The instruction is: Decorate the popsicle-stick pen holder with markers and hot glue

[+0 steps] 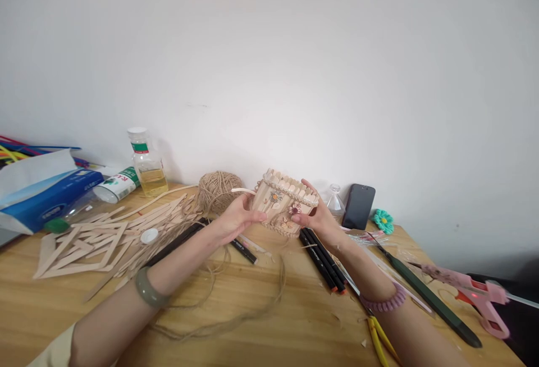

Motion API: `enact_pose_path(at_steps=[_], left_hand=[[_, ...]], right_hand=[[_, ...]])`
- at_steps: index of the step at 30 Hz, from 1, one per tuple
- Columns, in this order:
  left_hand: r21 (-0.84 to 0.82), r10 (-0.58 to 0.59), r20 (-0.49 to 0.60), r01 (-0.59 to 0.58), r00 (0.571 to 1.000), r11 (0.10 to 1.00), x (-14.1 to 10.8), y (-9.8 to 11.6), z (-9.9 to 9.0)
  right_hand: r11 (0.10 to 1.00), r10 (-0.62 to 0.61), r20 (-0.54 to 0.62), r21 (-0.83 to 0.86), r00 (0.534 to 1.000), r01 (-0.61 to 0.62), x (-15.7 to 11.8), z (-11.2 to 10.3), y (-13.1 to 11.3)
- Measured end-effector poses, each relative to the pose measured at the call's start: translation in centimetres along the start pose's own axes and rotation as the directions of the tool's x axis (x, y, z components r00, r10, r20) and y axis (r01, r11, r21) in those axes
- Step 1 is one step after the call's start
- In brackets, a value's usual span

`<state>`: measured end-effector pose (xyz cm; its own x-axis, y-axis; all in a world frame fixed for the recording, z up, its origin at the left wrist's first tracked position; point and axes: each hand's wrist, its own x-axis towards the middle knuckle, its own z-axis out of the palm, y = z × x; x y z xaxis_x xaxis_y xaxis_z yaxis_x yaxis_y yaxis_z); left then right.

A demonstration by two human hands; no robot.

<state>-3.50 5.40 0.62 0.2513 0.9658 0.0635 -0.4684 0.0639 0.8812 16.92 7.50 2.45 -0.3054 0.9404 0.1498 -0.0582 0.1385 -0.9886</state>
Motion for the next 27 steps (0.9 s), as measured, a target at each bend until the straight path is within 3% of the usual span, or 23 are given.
enact_pose_path(at_steps=[6,8,11,13,14,16,18,19,22,27], left_hand=[[0.127,0.023,0.066,-0.032,0.998,0.991,0.2,-0.2,-0.9],[0.207,0.023,0.096,-0.042,0.995,0.977,0.5,0.3,-1.8],[0.379,0.095,0.124,-0.136,0.988,0.915,0.6,1.8,-2.7],[0.598,0.3,0.175,-0.343,0.938,0.725,0.1,2.8,-2.3],[0.7,0.428,0.239,-0.46,0.872,0.547,-0.3,3.2,-1.9],[0.786,0.588,0.418,-0.6,0.692,0.148,-1.2,3.6,-0.7],[0.749,0.586,0.578,-0.654,0.568,-0.105,-1.8,3.4,0.5],[0.719,0.553,0.636,-0.673,0.538,-0.172,-2.0,3.2,0.9],[0.678,0.469,0.698,-0.711,0.541,-0.188,-1.9,2.2,1.2],[0.682,0.475,0.649,-0.731,0.594,-0.018,-1.4,1.3,0.5]], right_hand=[[0.997,-0.047,0.042,-0.057,0.998,0.05,-0.6,0.1,-0.8],[0.972,-0.136,0.048,-0.189,0.989,0.143,-0.7,-0.2,-0.7],[0.837,-0.321,0.05,-0.452,0.946,0.308,-1.0,-0.8,-0.6],[0.724,-0.407,0.06,-0.587,0.911,0.362,-1.2,-1.1,-0.5],[0.671,-0.435,0.074,-0.638,0.898,0.378,-1.3,-1.2,-0.4],[0.575,-0.475,0.118,-0.709,0.872,0.409,-1.6,-1.2,-0.2],[0.506,-0.501,0.168,-0.739,0.849,0.444,-1.9,-1.0,0.0],[0.48,-0.512,0.188,-0.747,0.838,0.461,-2.1,-0.8,0.0],[0.427,-0.537,0.224,-0.759,0.813,0.491,-2.5,-0.3,0.0],[0.387,-0.594,0.28,-0.722,0.754,0.573,-2.8,0.0,0.0]])
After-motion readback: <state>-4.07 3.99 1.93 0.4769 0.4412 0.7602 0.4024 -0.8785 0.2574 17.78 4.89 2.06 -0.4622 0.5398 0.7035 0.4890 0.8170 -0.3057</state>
